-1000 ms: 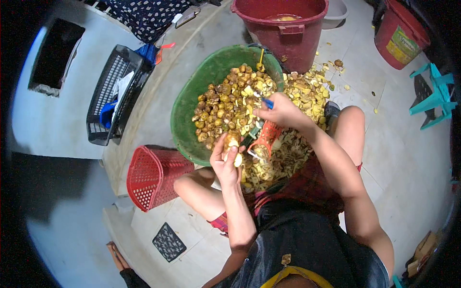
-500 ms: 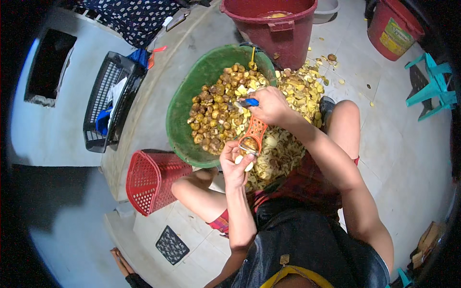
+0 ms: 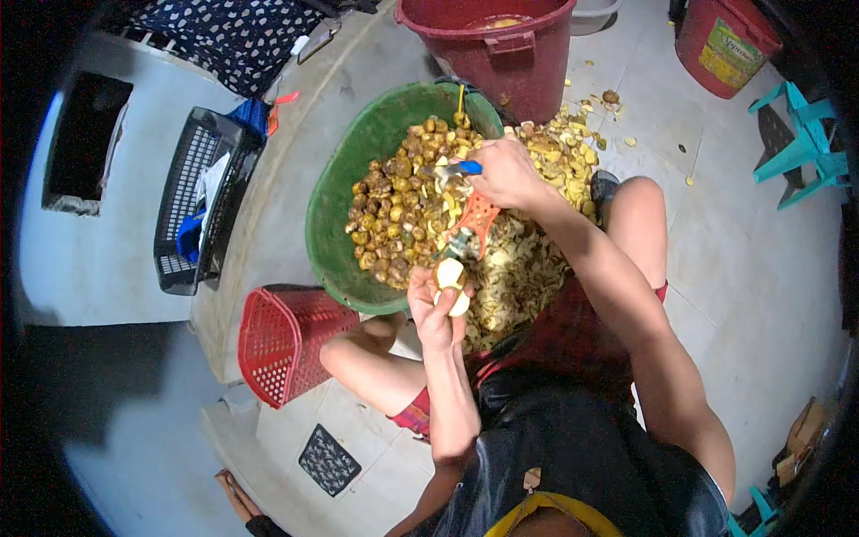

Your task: The person peels small yellow fruits using a hand peeler while sitting on the floor, placing the peeled fruit into a red bucket.

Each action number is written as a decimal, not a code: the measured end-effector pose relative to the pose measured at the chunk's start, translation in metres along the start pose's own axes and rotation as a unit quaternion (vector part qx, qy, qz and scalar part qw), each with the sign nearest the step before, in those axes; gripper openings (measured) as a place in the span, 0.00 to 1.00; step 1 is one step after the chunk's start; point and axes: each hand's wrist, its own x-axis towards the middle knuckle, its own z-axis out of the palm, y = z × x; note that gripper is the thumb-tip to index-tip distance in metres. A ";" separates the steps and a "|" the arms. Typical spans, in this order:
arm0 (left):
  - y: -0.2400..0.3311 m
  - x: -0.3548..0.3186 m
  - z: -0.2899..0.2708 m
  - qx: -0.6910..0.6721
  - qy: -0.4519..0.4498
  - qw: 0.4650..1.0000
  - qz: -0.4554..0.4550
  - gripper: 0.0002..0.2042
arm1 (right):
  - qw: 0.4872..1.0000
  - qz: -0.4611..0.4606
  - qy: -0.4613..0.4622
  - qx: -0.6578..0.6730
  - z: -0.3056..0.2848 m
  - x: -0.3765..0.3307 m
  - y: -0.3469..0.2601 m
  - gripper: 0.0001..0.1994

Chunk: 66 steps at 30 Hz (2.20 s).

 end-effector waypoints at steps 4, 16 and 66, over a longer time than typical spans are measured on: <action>0.001 0.002 -0.005 0.006 0.032 0.999 0.022 0.17 | 0.992 -0.105 0.063 0.025 -0.006 -0.008 -0.039 0.10; -0.003 0.000 0.003 -0.031 0.035 0.999 -0.016 0.18 | 0.997 0.048 0.003 -0.062 -0.008 0.004 -0.007 0.09; 0.000 0.002 0.002 -0.098 0.104 0.989 -0.032 0.18 | 0.994 0.071 -0.024 0.075 -0.003 -0.001 -0.007 0.07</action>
